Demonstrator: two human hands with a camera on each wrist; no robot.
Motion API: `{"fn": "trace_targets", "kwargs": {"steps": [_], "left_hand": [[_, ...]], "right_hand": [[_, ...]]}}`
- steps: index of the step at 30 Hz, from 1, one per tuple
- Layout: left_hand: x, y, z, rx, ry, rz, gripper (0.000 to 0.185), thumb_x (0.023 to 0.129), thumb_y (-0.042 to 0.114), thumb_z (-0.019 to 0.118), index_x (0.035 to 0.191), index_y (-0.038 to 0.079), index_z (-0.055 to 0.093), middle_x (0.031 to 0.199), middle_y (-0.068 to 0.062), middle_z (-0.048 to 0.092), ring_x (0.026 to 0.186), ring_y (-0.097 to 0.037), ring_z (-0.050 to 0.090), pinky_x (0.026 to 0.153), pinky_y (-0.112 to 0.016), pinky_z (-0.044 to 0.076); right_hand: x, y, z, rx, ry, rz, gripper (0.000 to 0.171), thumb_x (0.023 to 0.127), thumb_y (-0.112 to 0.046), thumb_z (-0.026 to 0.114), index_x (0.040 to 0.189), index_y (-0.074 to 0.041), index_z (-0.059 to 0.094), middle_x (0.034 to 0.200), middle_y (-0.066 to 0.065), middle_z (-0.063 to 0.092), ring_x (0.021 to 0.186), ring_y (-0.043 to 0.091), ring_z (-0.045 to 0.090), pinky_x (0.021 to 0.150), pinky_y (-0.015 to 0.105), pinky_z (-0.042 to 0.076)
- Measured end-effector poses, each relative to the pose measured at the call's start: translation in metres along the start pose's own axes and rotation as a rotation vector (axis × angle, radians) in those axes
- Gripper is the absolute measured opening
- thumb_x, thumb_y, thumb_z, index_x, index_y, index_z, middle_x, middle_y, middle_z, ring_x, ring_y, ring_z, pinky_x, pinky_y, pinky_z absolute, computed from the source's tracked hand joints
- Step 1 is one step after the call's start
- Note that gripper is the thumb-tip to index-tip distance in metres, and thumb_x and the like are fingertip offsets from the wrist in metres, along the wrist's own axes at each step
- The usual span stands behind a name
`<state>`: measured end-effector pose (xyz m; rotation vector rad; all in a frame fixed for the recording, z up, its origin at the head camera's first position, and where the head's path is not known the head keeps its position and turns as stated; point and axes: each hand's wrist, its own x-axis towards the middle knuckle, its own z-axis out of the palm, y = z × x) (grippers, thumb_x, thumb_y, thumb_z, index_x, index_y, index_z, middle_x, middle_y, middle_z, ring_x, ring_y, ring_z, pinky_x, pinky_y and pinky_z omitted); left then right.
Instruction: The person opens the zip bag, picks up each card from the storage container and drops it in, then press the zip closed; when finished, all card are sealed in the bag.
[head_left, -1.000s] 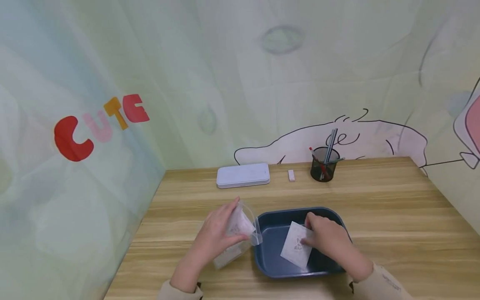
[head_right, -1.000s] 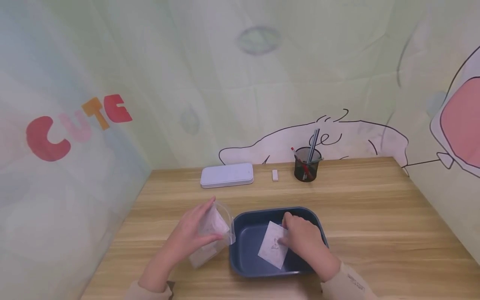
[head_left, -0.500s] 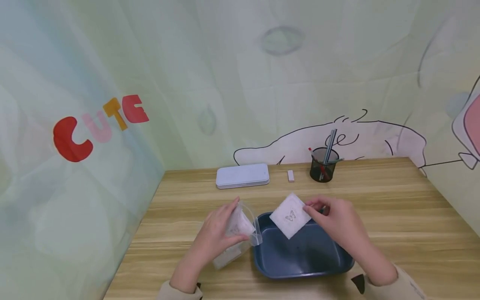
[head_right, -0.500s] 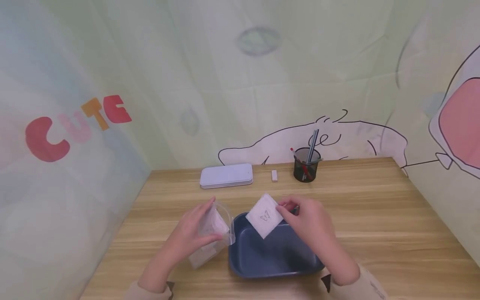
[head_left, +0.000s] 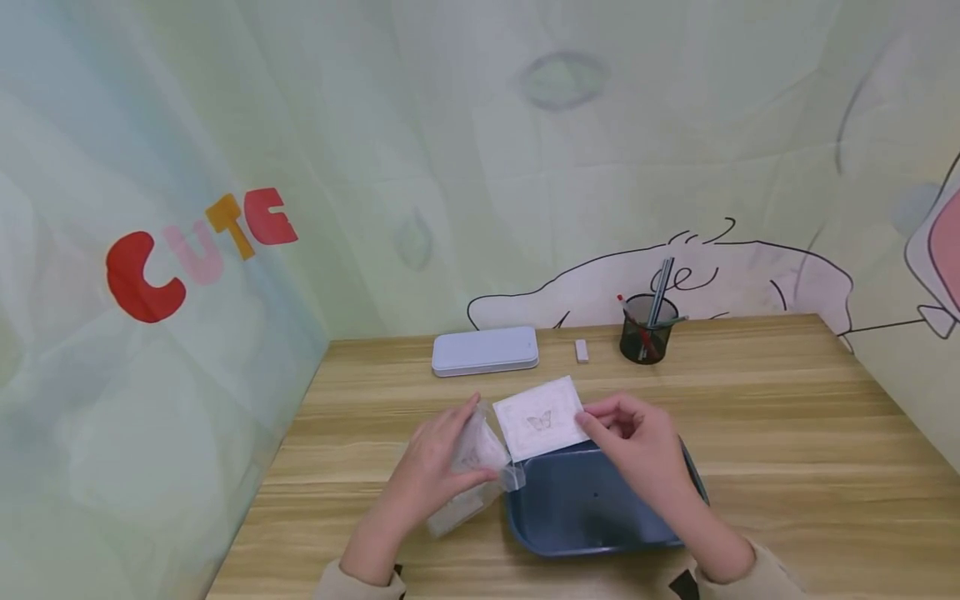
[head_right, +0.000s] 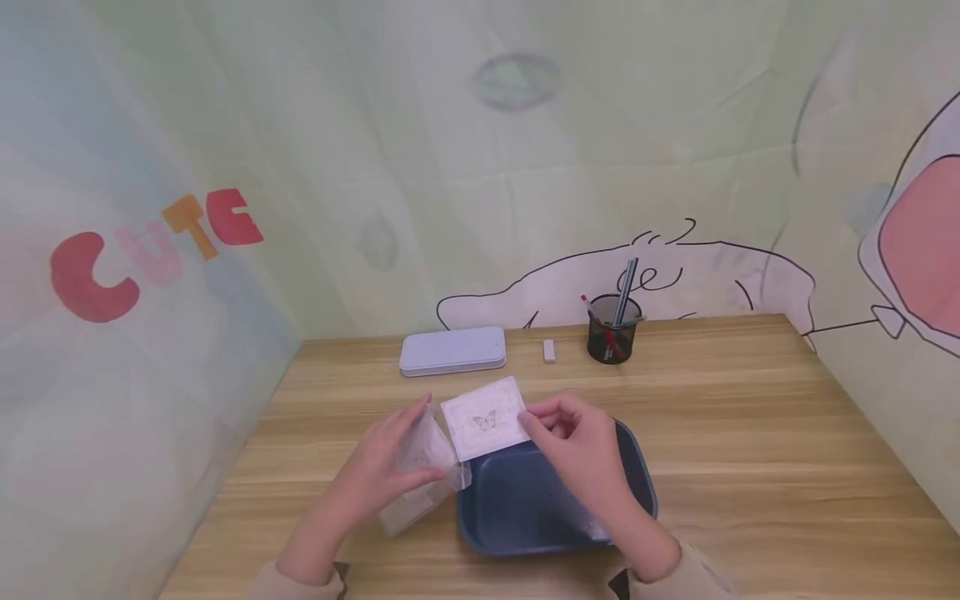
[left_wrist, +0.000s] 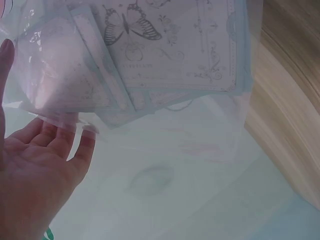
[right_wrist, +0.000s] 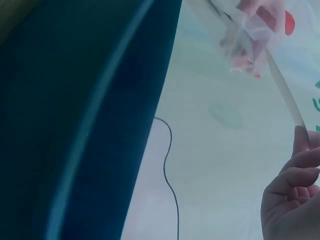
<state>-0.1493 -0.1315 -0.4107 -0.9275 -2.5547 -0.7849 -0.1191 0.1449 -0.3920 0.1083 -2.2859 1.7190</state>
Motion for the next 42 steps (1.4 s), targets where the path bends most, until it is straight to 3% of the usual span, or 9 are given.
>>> {"fn": "trace_targets", "kwargs": {"steps": [15, 24, 34, 42], "left_hand": [[0.0, 0.003, -0.002, -0.013, -0.035, -0.035, 0.095, 0.067, 0.038, 0.086, 0.144, 0.003, 0.041, 0.133, -0.011, 0.055, 0.12, -0.028, 0.051, 0.101, -0.05, 0.038], [0.001, 0.003, -0.002, -0.013, -0.04, -0.036, 0.095, 0.068, 0.036, 0.086, 0.145, 0.004, 0.04, 0.135, -0.011, 0.054, 0.12, -0.027, 0.051, 0.1, -0.05, 0.039], [0.002, 0.004, -0.001, -0.006, -0.048, -0.029, 0.096, 0.069, 0.039, 0.085, 0.146, 0.006, 0.039, 0.136, -0.011, 0.053, 0.121, -0.026, 0.05, 0.1, -0.051, 0.038], [0.003, 0.007, -0.001, -0.016, -0.055, -0.025, 0.094, 0.07, 0.037, 0.085, 0.146, 0.006, 0.039, 0.134, -0.011, 0.055, 0.119, -0.027, 0.051, 0.099, -0.052, 0.039]], "right_hand": [[-0.002, 0.006, 0.021, -0.028, -0.068, -0.013, 0.005, 0.082, -0.019, 0.078, 0.085, -0.02, 0.073, 0.062, -0.004, 0.062, 0.05, 0.015, 0.047, 0.041, 0.023, 0.035], [0.003, 0.001, 0.035, -0.013, -0.107, -0.015, 0.007, 0.082, -0.02, 0.078, 0.084, -0.015, 0.075, 0.06, -0.003, 0.061, 0.048, 0.014, 0.045, 0.041, 0.022, 0.031], [0.007, 0.001, 0.045, -0.024, -0.142, -0.026, 0.004, 0.082, -0.014, 0.078, 0.084, -0.017, 0.075, 0.062, -0.005, 0.063, 0.049, 0.014, 0.048, 0.043, 0.022, 0.036], [0.002, 0.004, 0.058, -0.073, -0.191, -0.071, 0.005, 0.082, -0.019, 0.078, 0.081, -0.021, 0.075, 0.06, -0.012, 0.06, 0.049, 0.01, 0.047, 0.043, 0.022, 0.038]]}}
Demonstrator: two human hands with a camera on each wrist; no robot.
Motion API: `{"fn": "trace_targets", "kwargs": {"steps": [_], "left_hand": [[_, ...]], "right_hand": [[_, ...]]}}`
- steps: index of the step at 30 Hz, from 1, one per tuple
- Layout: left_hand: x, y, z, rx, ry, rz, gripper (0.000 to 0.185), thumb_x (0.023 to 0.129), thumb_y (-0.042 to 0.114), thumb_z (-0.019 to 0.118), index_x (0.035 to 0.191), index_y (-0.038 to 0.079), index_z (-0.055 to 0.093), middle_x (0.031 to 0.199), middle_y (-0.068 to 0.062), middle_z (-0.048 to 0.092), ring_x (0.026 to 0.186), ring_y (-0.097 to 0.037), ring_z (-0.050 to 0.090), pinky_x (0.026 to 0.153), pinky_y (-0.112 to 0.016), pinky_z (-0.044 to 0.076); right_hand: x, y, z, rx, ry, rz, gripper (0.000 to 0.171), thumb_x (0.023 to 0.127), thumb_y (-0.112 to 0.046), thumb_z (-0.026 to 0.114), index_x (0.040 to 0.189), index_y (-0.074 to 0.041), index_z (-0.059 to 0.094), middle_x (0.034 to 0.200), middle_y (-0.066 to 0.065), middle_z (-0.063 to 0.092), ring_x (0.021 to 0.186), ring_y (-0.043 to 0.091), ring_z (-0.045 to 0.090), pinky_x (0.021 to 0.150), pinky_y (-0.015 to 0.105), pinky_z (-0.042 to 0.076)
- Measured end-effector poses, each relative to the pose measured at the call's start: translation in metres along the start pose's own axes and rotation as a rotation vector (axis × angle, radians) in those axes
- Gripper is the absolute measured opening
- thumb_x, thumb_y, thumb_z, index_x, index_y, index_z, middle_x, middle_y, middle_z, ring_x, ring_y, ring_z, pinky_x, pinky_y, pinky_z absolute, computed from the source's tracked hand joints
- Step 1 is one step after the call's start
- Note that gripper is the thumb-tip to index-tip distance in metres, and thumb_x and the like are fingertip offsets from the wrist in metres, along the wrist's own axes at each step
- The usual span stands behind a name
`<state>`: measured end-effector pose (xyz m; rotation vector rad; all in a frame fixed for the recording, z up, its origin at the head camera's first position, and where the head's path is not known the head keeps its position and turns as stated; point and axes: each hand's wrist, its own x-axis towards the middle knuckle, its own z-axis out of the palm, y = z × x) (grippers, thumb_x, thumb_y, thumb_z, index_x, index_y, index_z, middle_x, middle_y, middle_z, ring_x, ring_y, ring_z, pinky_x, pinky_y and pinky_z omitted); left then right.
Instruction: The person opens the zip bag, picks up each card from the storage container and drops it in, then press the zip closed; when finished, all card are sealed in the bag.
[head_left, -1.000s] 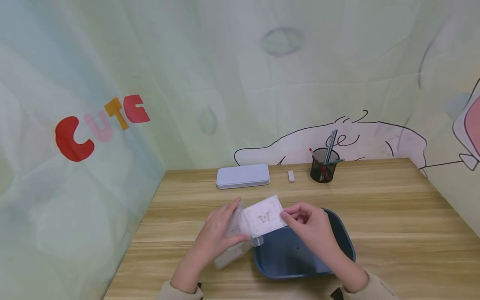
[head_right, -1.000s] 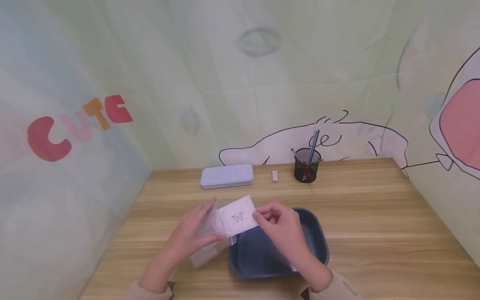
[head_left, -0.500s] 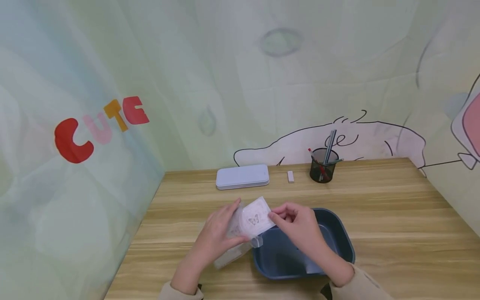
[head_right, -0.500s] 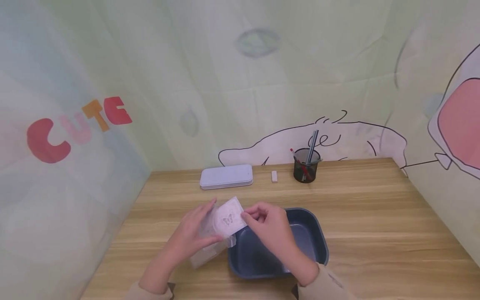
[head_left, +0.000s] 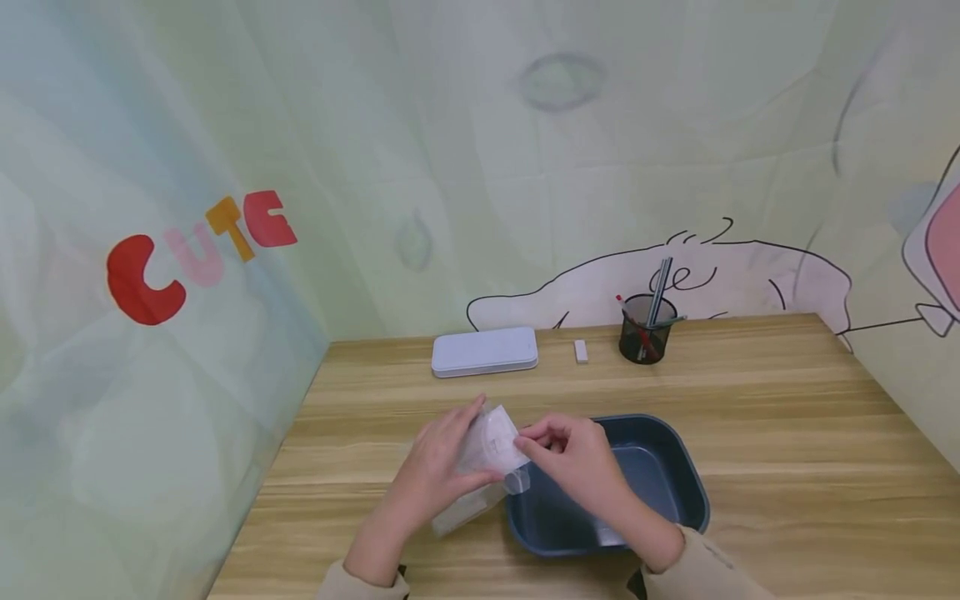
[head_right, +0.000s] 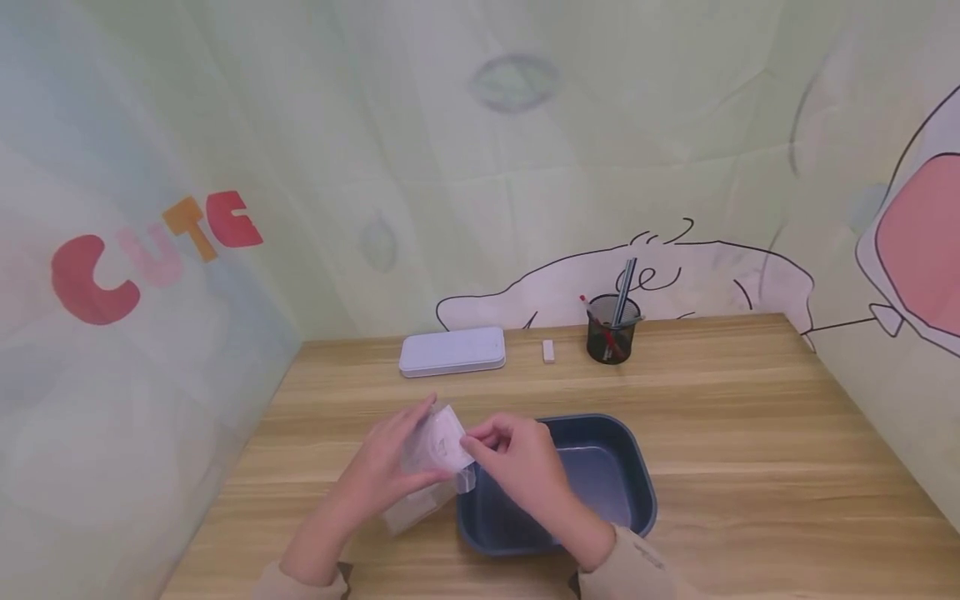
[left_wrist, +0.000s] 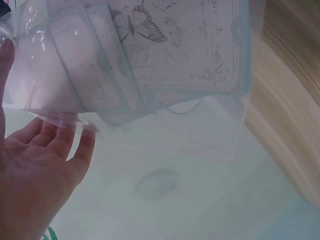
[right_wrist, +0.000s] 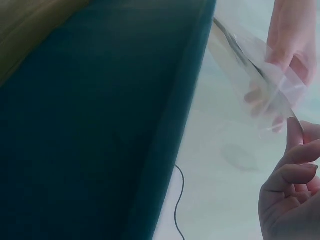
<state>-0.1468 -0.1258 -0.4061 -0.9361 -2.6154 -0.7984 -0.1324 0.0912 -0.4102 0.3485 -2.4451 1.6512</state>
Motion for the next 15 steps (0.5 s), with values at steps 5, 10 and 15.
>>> {"fn": "trace_targets", "kwargs": {"steps": [5, 10, 15], "left_hand": [[0.0, 0.001, 0.0, 0.01, 0.007, 0.007, 0.094, 0.07, 0.038, 0.084, 0.146, 0.007, 0.039, 0.133, -0.01, 0.055, 0.118, -0.026, 0.052, 0.098, -0.052, 0.04], [0.001, 0.002, 0.0, 0.019, 0.01, 0.018, 0.094, 0.07, 0.037, 0.085, 0.146, 0.007, 0.039, 0.129, -0.009, 0.057, 0.116, -0.025, 0.053, 0.096, -0.052, 0.042], [0.001, 0.002, 0.001, 0.01, 0.013, 0.018, 0.094, 0.07, 0.034, 0.087, 0.147, 0.008, 0.039, 0.128, -0.008, 0.057, 0.115, -0.025, 0.053, 0.096, -0.053, 0.041]], "right_hand": [[0.0, 0.001, 0.008, -0.037, -0.017, -0.013, 0.006, 0.082, -0.02, 0.078, 0.081, -0.024, 0.074, 0.065, -0.016, 0.062, 0.049, 0.009, 0.048, 0.042, 0.023, 0.04], [-0.001, 0.003, 0.014, -0.109, -0.04, -0.024, 0.003, 0.083, -0.029, 0.077, 0.083, -0.027, 0.075, 0.068, -0.02, 0.062, 0.05, 0.007, 0.048, 0.043, 0.024, 0.041], [-0.002, 0.003, 0.017, -0.154, -0.047, -0.05, 0.007, 0.085, -0.033, 0.074, 0.087, -0.027, 0.077, 0.069, -0.023, 0.062, 0.048, 0.005, 0.044, 0.042, 0.023, 0.038]]}}
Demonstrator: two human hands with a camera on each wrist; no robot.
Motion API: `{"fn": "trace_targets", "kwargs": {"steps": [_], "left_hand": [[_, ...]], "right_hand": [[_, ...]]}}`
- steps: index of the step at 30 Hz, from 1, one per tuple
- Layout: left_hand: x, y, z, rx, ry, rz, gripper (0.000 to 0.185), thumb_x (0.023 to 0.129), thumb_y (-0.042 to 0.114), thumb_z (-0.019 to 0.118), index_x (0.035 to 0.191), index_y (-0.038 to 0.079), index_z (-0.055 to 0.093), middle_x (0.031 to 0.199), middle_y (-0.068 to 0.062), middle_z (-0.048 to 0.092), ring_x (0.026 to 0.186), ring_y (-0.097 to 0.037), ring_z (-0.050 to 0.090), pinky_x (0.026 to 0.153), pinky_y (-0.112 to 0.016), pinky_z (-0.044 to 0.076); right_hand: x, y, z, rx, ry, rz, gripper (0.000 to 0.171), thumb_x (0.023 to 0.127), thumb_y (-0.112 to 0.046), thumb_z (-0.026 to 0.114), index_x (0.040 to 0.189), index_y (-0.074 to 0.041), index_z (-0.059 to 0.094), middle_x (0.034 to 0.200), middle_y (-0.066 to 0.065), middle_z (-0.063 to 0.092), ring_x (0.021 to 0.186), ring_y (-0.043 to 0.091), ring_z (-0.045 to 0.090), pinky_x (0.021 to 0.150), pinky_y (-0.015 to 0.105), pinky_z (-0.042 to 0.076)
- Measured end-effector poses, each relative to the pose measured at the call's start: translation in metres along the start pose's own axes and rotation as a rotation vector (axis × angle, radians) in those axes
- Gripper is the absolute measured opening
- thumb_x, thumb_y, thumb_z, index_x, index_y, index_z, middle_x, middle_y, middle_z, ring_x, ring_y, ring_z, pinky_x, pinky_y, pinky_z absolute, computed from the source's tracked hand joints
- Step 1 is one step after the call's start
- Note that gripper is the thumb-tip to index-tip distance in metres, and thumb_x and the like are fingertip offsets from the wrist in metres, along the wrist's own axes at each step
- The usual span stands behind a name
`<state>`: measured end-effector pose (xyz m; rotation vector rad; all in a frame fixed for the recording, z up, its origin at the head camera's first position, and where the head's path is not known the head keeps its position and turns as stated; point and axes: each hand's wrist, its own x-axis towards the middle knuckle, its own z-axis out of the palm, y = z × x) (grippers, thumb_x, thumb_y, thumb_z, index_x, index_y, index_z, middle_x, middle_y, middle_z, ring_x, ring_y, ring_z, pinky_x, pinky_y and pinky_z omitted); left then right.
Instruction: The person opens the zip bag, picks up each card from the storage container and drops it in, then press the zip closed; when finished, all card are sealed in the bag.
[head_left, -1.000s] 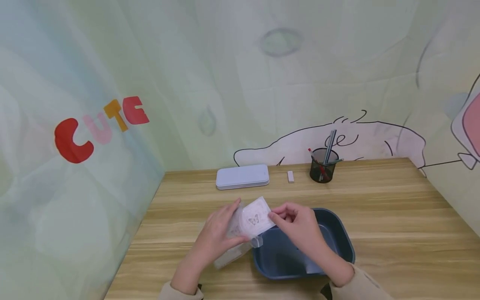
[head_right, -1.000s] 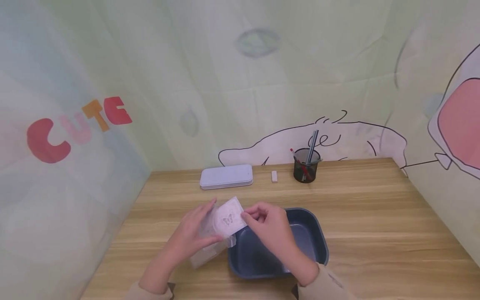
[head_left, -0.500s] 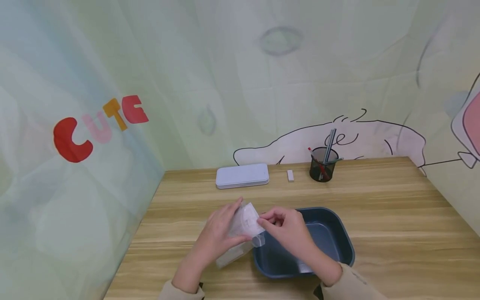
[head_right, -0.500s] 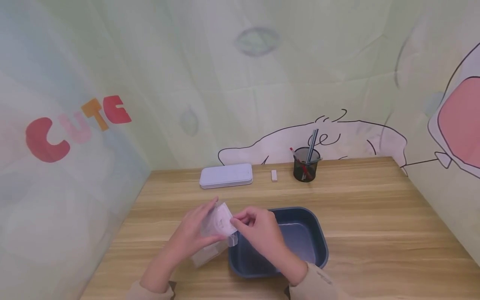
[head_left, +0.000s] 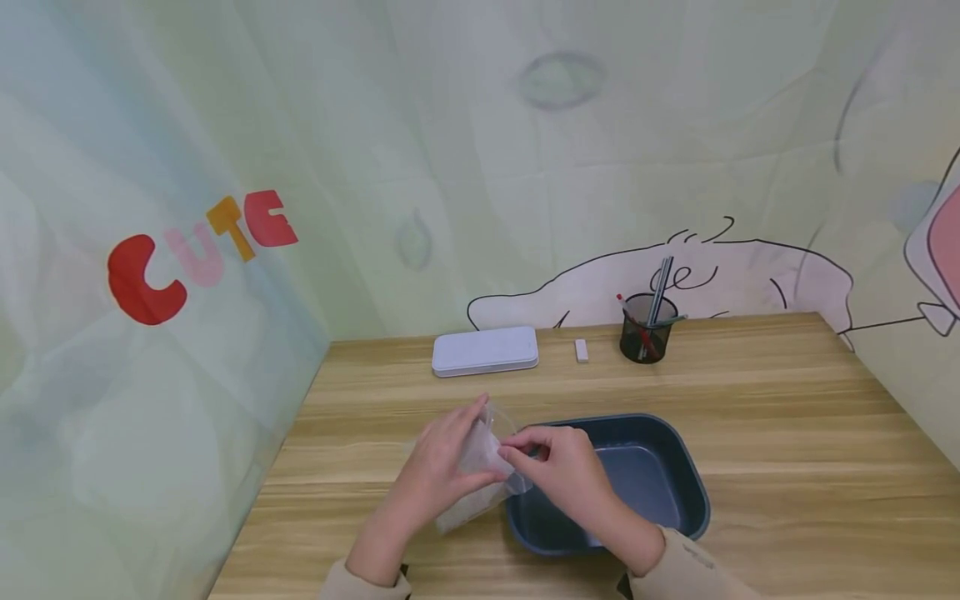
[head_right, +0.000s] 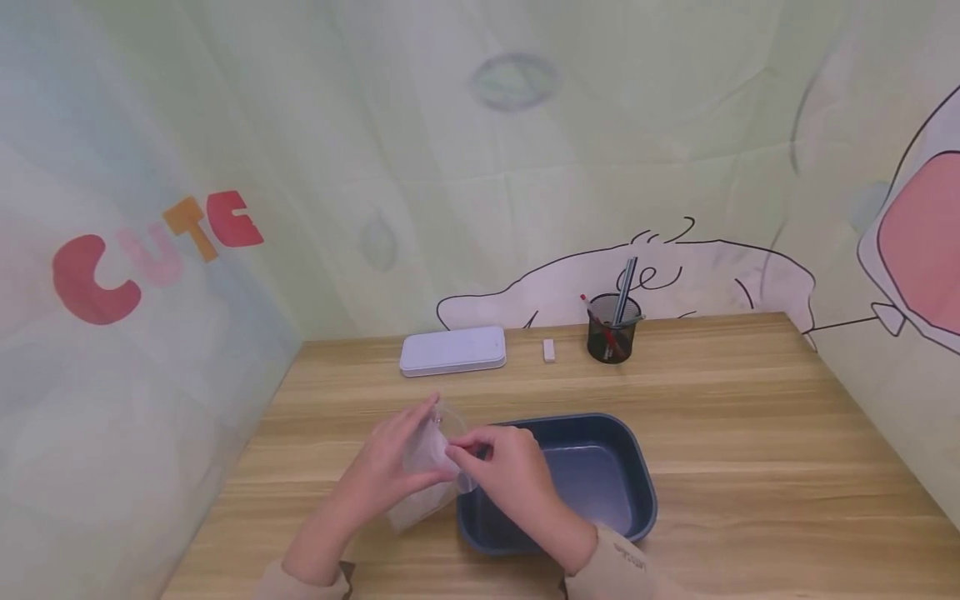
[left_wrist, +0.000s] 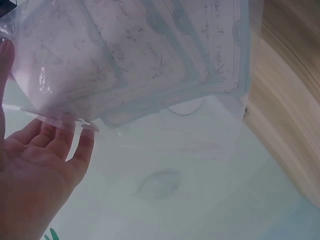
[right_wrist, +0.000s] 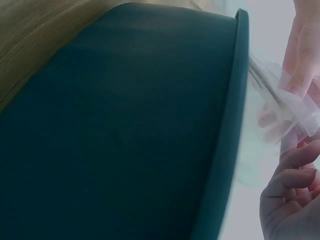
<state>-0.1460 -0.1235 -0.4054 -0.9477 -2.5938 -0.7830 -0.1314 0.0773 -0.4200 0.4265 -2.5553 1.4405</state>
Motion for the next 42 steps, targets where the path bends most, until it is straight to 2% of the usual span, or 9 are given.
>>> {"fn": "trace_targets", "kwargs": {"steps": [5, 8, 13, 17, 23, 28, 32, 35, 42], "left_hand": [[0.0, -0.002, 0.001, 0.028, 0.038, 0.012, 0.094, 0.068, 0.035, 0.086, 0.145, 0.005, 0.04, 0.125, -0.01, 0.059, 0.113, -0.028, 0.055, 0.093, -0.051, 0.045], [0.001, -0.003, -0.002, 0.063, 0.1, -0.007, 0.094, 0.068, 0.036, 0.086, 0.144, 0.004, 0.041, 0.123, -0.012, 0.06, 0.109, -0.028, 0.058, 0.09, -0.048, 0.048], [0.005, 0.006, -0.012, 0.1, 0.217, -0.028, 0.094, 0.068, 0.034, 0.087, 0.145, 0.007, 0.041, 0.118, -0.01, 0.061, 0.104, -0.026, 0.058, 0.088, -0.05, 0.047], [0.011, 0.02, -0.017, 0.091, 0.296, 0.023, 0.097, 0.066, 0.032, 0.089, 0.144, 0.004, 0.04, 0.117, -0.012, 0.062, 0.105, -0.028, 0.058, 0.088, -0.052, 0.046], [0.019, 0.037, -0.019, 0.052, 0.377, 0.13, 0.098, 0.071, 0.04, 0.084, 0.146, -0.001, 0.036, 0.118, -0.01, 0.061, 0.108, -0.027, 0.057, 0.091, -0.05, 0.044], [0.022, 0.047, -0.022, -0.096, 0.422, 0.132, 0.079, 0.084, 0.044, 0.072, 0.144, 0.005, 0.041, 0.111, -0.005, 0.062, 0.104, -0.02, 0.058, 0.093, -0.042, 0.044], [0.028, 0.056, -0.025, -0.205, 0.479, 0.13, 0.056, 0.087, 0.037, 0.071, 0.132, 0.007, 0.054, 0.104, -0.002, 0.064, 0.09, -0.017, 0.058, 0.081, -0.031, 0.048], [0.033, 0.062, -0.025, -0.303, 0.475, 0.097, 0.042, 0.085, 0.027, 0.075, 0.121, 0.009, 0.062, 0.103, 0.0, 0.067, 0.08, -0.014, 0.057, 0.069, -0.027, 0.05], [0.04, 0.074, -0.017, -0.673, 0.397, -0.164, 0.012, 0.085, 0.009, 0.074, 0.097, 0.009, 0.071, 0.088, 0.002, 0.07, 0.072, -0.016, 0.059, 0.062, -0.024, 0.049]], "right_hand": [[-0.001, 0.001, -0.005, 0.054, 0.052, -0.004, 0.013, 0.088, -0.033, 0.07, 0.096, -0.023, 0.076, 0.073, -0.019, 0.062, 0.051, 0.006, 0.047, 0.044, 0.023, 0.04], [-0.001, 0.0, -0.011, 0.127, 0.068, 0.035, 0.025, 0.088, -0.035, 0.07, 0.109, -0.022, 0.071, 0.087, -0.014, 0.063, 0.057, 0.009, 0.051, 0.046, 0.025, 0.042], [0.0, -0.003, -0.019, 0.194, -0.066, 0.09, 0.049, 0.087, -0.037, 0.071, 0.131, -0.021, 0.056, 0.108, -0.001, 0.06, 0.074, 0.014, 0.056, 0.055, 0.027, 0.047], [-0.002, -0.008, -0.022, 0.246, -0.15, 0.053, 0.052, 0.09, -0.033, 0.068, 0.137, -0.019, 0.051, 0.12, 0.001, 0.059, 0.093, 0.015, 0.058, 0.069, 0.03, 0.051], [-0.003, -0.02, -0.033, 0.398, -0.042, 0.011, 0.038, 0.095, -0.031, 0.062, 0.132, -0.023, 0.059, 0.125, -0.007, 0.062, 0.113, 0.013, 0.057, 0.09, 0.032, 0.049], [-0.006, -0.028, -0.046, 0.501, 0.123, 0.002, 0.027, 0.098, -0.023, 0.058, 0.122, -0.016, 0.067, 0.113, -0.004, 0.068, 0.11, 0.015, 0.061, 0.087, 0.027, 0.05], [-0.006, -0.035, -0.058, 0.49, 0.207, -0.021, 0.022, 0.097, -0.021, 0.059, 0.114, -0.015, 0.071, 0.1, -0.001, 0.072, 0.101, 0.019, 0.065, 0.08, 0.028, 0.052], [-0.006, -0.038, -0.066, 0.469, 0.22, -0.028, 0.019, 0.096, -0.02, 0.062, 0.109, -0.013, 0.073, 0.099, -0.001, 0.072, 0.097, 0.02, 0.066, 0.078, 0.029, 0.054], [-0.006, -0.033, -0.084, 0.436, 0.128, 0.024, 0.019, 0.09, -0.02, 0.069, 0.105, -0.008, 0.073, 0.101, 0.0, 0.072, 0.096, 0.02, 0.067, 0.081, 0.032, 0.054]]}}
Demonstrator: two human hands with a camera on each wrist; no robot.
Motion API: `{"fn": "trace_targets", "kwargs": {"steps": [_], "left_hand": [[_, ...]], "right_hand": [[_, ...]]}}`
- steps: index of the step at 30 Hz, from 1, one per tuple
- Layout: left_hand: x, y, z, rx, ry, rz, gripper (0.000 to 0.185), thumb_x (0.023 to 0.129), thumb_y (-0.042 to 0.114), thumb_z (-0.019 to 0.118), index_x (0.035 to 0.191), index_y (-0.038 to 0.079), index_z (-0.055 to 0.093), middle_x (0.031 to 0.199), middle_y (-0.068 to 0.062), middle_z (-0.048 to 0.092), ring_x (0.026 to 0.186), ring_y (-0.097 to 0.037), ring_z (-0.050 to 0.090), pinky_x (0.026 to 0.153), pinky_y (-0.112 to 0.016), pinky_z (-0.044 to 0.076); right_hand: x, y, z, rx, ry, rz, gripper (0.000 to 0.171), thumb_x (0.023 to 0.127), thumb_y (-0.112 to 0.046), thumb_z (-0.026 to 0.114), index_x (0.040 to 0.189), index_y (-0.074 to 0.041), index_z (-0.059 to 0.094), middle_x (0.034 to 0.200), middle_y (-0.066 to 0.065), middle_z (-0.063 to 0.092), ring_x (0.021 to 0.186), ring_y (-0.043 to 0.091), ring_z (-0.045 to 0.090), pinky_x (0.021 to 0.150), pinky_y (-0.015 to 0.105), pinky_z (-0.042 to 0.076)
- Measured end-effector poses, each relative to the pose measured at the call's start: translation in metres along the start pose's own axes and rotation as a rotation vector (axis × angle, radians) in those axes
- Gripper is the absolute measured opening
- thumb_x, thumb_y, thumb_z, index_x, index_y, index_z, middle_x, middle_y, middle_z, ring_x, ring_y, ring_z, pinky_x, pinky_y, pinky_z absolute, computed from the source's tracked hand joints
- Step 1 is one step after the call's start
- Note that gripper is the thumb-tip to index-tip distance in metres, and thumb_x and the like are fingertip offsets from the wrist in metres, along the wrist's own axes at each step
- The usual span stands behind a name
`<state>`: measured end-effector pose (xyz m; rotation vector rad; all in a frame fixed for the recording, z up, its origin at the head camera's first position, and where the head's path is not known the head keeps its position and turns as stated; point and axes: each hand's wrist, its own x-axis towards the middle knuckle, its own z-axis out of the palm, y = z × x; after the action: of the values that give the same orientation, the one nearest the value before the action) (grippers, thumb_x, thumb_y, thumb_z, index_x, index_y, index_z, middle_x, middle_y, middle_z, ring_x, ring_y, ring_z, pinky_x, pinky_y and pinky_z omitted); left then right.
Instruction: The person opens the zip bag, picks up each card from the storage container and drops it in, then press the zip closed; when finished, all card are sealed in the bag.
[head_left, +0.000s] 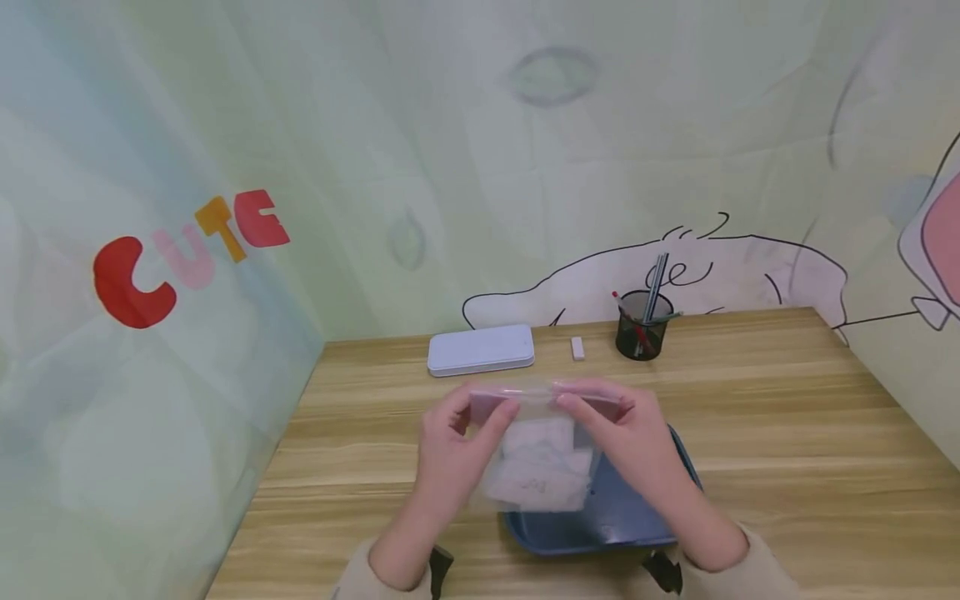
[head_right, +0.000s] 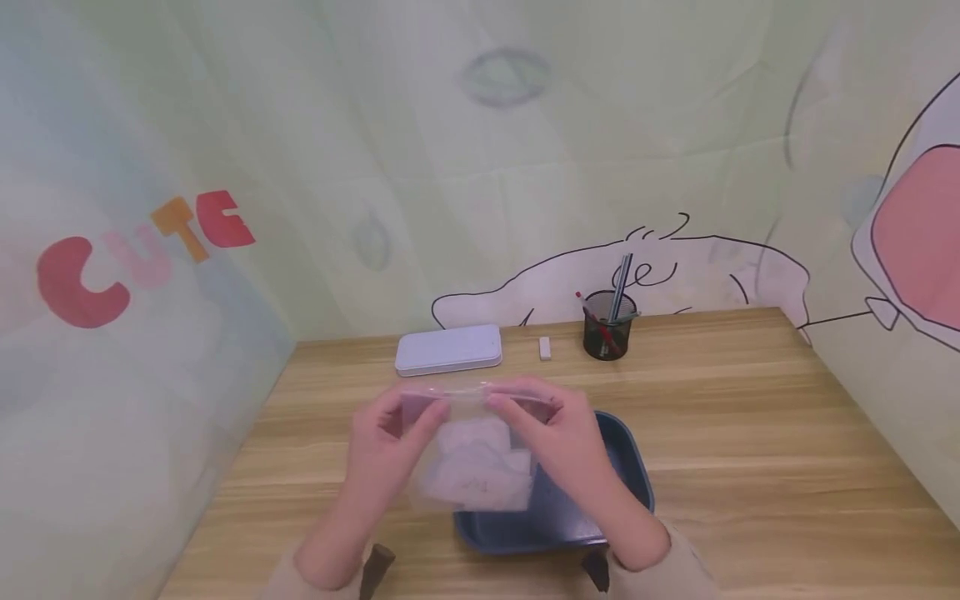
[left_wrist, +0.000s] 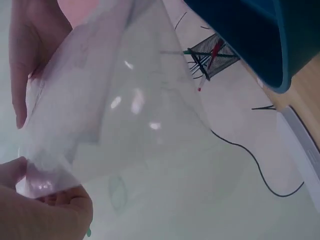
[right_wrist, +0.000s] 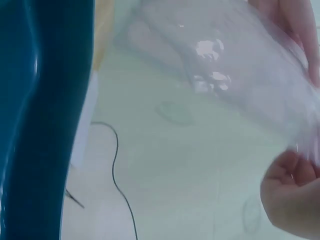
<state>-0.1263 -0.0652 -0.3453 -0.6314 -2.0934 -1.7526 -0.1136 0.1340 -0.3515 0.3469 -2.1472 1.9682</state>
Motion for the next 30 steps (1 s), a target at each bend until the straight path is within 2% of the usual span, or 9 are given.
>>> {"fn": "trace_targets", "kwargs": {"steps": [3, 6, 11, 14, 16, 20, 25, 30], "left_hand": [[-0.001, -0.003, 0.007, -0.034, 0.015, -0.059, 0.008, 0.087, 0.01, 0.072, 0.094, 0.009, 0.07, 0.083, 0.0, 0.068, 0.069, -0.016, 0.059, 0.058, -0.023, 0.048], [-0.001, -0.006, 0.013, -0.038, -0.015, -0.082, 0.007, 0.088, 0.014, 0.071, 0.095, 0.011, 0.069, 0.083, 0.0, 0.067, 0.068, -0.018, 0.061, 0.056, -0.026, 0.052], [0.001, -0.005, 0.018, -0.084, -0.081, -0.166, 0.013, 0.086, 0.019, 0.074, 0.096, 0.012, 0.072, 0.09, 0.001, 0.07, 0.077, -0.019, 0.066, 0.065, -0.033, 0.057], [0.002, -0.004, 0.022, -0.178, -0.115, -0.195, 0.017, 0.083, 0.014, 0.077, 0.097, 0.006, 0.074, 0.093, -0.004, 0.072, 0.084, -0.023, 0.069, 0.072, -0.036, 0.057], [0.001, -0.003, 0.023, -0.23, -0.129, -0.198, 0.018, 0.082, 0.013, 0.077, 0.098, 0.004, 0.075, 0.093, -0.006, 0.073, 0.085, -0.025, 0.07, 0.074, -0.037, 0.057], [0.0, -0.004, 0.024, -0.299, -0.126, -0.177, 0.017, 0.083, 0.011, 0.076, 0.096, 0.001, 0.075, 0.092, -0.008, 0.073, 0.087, -0.028, 0.07, 0.076, -0.039, 0.056], [-0.001, -0.006, 0.024, -0.31, -0.111, -0.137, 0.012, 0.084, 0.007, 0.075, 0.092, -0.002, 0.074, 0.09, -0.009, 0.073, 0.083, -0.029, 0.07, 0.073, -0.041, 0.057], [-0.001, -0.005, 0.022, -0.277, -0.105, -0.117, 0.011, 0.085, 0.006, 0.073, 0.091, -0.002, 0.074, 0.089, -0.009, 0.073, 0.08, -0.026, 0.07, 0.071, -0.039, 0.057]], "right_hand": [[0.0, 0.001, -0.006, -0.03, -0.032, 0.028, 0.021, 0.087, -0.021, 0.073, 0.105, -0.008, 0.073, 0.097, 0.0, 0.073, 0.093, 0.02, 0.068, 0.079, 0.033, 0.055], [0.0, 0.002, -0.008, -0.054, -0.025, 0.033, 0.022, 0.086, -0.023, 0.074, 0.103, -0.009, 0.073, 0.096, -0.001, 0.073, 0.091, 0.019, 0.068, 0.078, 0.032, 0.055], [0.001, 0.002, -0.011, -0.064, -0.018, 0.012, 0.019, 0.086, -0.021, 0.074, 0.1, -0.008, 0.074, 0.095, 0.0, 0.073, 0.089, 0.019, 0.069, 0.079, 0.031, 0.055], [0.001, 0.001, -0.013, -0.052, -0.032, -0.019, 0.015, 0.086, -0.016, 0.074, 0.097, -0.006, 0.074, 0.092, 0.001, 0.073, 0.085, 0.021, 0.069, 0.075, 0.032, 0.056], [0.001, 0.0, -0.013, -0.046, -0.045, -0.038, 0.012, 0.086, -0.015, 0.074, 0.095, -0.007, 0.074, 0.09, 0.0, 0.073, 0.083, 0.021, 0.07, 0.071, 0.033, 0.057], [0.0, -0.001, -0.011, -0.05, -0.066, -0.051, 0.01, 0.086, -0.015, 0.074, 0.094, -0.01, 0.074, 0.089, -0.001, 0.073, 0.083, 0.02, 0.07, 0.07, 0.034, 0.057], [-0.001, 0.0, -0.007, -0.048, -0.054, -0.066, 0.009, 0.086, -0.014, 0.074, 0.095, -0.011, 0.074, 0.089, -0.003, 0.073, 0.083, 0.019, 0.07, 0.074, 0.034, 0.057], [-0.001, 0.0, -0.005, -0.025, -0.061, -0.083, 0.011, 0.087, -0.013, 0.073, 0.096, -0.009, 0.075, 0.091, 0.0, 0.073, 0.086, 0.02, 0.07, 0.076, 0.034, 0.056]]}}
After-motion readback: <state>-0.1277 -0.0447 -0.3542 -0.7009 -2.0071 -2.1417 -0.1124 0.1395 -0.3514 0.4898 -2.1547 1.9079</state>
